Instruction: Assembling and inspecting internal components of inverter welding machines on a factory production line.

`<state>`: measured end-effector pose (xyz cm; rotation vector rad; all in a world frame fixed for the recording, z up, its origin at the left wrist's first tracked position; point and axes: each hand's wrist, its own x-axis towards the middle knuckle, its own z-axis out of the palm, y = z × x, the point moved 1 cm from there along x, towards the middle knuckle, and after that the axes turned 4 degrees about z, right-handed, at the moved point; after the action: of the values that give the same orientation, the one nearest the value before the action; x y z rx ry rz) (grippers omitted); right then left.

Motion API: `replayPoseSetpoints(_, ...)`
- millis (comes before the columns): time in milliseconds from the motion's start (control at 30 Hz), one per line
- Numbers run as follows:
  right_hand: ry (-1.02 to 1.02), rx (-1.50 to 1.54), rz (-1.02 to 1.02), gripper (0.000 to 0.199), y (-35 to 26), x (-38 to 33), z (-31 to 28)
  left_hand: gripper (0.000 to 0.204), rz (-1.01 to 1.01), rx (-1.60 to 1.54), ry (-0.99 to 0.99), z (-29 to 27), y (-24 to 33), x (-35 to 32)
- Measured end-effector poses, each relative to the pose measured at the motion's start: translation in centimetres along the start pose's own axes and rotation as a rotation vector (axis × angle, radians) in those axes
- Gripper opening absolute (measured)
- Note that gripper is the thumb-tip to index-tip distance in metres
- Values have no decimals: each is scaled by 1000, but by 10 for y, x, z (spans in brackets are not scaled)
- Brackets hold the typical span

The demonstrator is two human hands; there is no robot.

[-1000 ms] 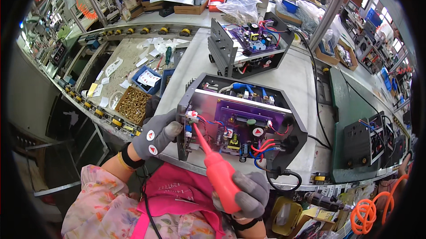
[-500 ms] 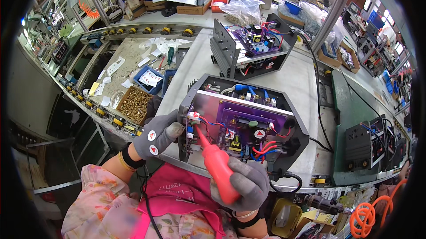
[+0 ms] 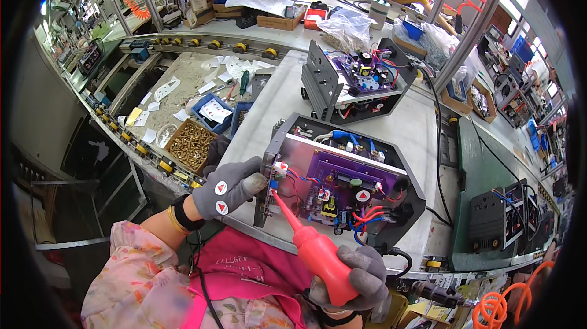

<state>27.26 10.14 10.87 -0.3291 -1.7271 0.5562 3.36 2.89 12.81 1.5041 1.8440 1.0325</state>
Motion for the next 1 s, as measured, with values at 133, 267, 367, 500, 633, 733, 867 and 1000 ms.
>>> replayPoseSetpoints(133,58,1,-4,47,-1,-2,1,66,-11,6,5,0,-3,1)
replayPoseSetpoints(267,79,37,-15,48,-1,-4,5,64,-9,5,-12,0,-8,3)
replayPoseSetpoints(367,-14,-140,-167,48,-4,-5,-3,62,-5,-6,20,2,-8,8)
replayPoseSetpoints(500,-173,-138,-177,55,-7,-12,-33,61,-114,-132,40,3,1,22)
replayPoseSetpoints(633,297,-252,-144,56,14,-31,-32,77,-440,-283,-72,-8,0,46)
replayPoseSetpoints(733,557,-437,-30,51,19,-47,-37,75,-348,-385,51,-7,-14,61)
replayPoseSetpoints(867,253,-276,143,52,21,-68,-34,87,-275,-512,-3,-1,-48,59)
replayPoseSetpoints(1000,-87,-171,250,50,36,-79,-19,104,-250,-592,-1,4,-71,55)
